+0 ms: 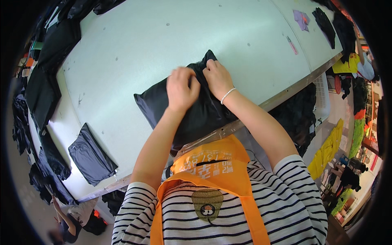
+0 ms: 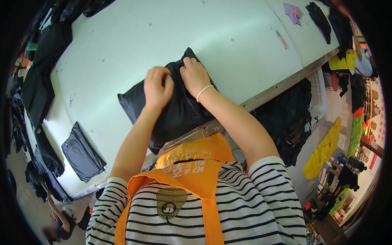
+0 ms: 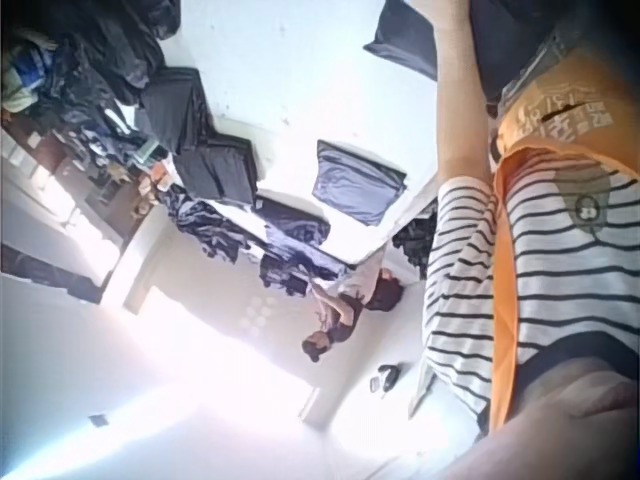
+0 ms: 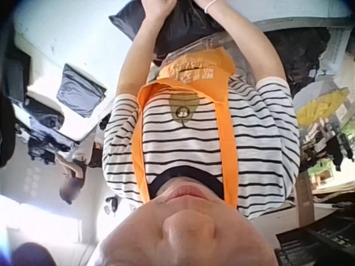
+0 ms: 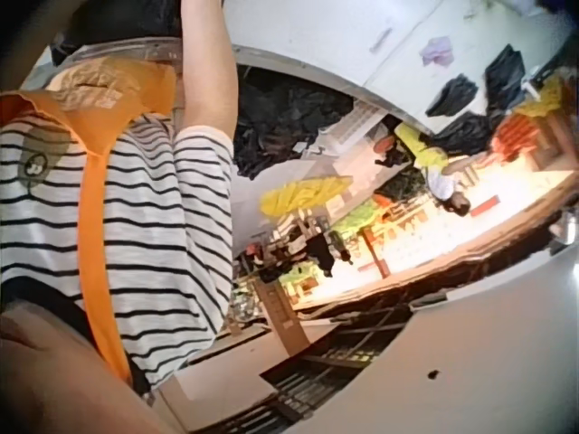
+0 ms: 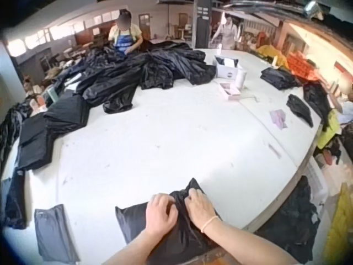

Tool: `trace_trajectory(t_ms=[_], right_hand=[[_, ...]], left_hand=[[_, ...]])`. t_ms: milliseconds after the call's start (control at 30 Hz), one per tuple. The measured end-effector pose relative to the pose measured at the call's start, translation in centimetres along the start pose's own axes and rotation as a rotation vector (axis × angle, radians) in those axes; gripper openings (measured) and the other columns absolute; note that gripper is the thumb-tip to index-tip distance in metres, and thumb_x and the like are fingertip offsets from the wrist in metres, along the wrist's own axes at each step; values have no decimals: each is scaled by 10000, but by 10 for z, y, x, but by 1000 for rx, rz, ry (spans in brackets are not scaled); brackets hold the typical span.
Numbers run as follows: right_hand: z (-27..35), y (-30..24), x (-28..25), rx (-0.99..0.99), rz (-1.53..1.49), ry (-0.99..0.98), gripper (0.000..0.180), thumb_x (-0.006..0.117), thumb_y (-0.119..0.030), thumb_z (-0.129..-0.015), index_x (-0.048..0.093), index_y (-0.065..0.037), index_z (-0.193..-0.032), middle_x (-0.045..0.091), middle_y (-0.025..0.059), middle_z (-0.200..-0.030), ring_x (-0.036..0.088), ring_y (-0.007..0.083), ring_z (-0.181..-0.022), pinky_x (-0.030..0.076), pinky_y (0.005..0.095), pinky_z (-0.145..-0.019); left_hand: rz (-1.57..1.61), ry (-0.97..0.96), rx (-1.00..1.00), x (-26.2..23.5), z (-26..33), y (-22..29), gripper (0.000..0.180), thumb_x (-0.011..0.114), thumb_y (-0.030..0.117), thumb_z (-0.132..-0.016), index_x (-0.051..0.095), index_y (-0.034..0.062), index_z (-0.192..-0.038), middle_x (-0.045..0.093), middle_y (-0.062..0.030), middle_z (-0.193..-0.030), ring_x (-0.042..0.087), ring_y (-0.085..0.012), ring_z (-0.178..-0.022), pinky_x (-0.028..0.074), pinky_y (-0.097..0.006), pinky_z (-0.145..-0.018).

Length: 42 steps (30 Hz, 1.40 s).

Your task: The person folds a black jacket on a table, smoothing and aligning the fabric, then folds it into a compact rectangle. They place the folded jacket into a black plastic bag and seal it. The person then picks up another black jacket, uses scissors to cut a tag, and begins folding it.

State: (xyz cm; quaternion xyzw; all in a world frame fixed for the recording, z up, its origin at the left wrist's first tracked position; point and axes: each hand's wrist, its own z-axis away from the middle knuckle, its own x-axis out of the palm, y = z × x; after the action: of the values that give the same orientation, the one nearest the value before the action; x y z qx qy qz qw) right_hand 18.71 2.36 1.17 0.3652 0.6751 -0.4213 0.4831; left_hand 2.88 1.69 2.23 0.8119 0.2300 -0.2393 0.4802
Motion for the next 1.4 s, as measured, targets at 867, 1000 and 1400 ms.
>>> trace_trajectory(t_ms=[867, 1000, 1400], right_hand=[[-57, 34, 21, 99, -549, -324, 117, 556, -150, -907, 568, -33, -908, 646, 157, -825, 617, 336, -776, 486, 397, -689], [-30, 37, -18, 90, -640, -444, 127, 559, -157, -902, 558, -31, -884, 640, 177, -840, 612, 347, -808, 482, 411, -711], [114, 5, -45, 279, -516, 86, 573, 637, -217, -869, 396, -12, -1347, 464, 188, -1294, 457, 367, -1139, 378, 421, -975]], left_hand=[[-152, -446, -745, 47, -44, -61, 240, 637, 340, -836, 682, 115, -908, 645, -83, -997, 551, -300, -1028, 417, -440, -879], [-142, -425, -788, 46, -45, -62, 229, 641, 324, -834, 683, 111, -905, 669, -82, -976, 551, -299, -1032, 418, -429, -881], [-418, -526, -495, 31, -38, -7, 882, 580, 748, -709, 589, -36, -1113, 635, -170, -1036, 566, -312, -1071, 403, -431, -931]])
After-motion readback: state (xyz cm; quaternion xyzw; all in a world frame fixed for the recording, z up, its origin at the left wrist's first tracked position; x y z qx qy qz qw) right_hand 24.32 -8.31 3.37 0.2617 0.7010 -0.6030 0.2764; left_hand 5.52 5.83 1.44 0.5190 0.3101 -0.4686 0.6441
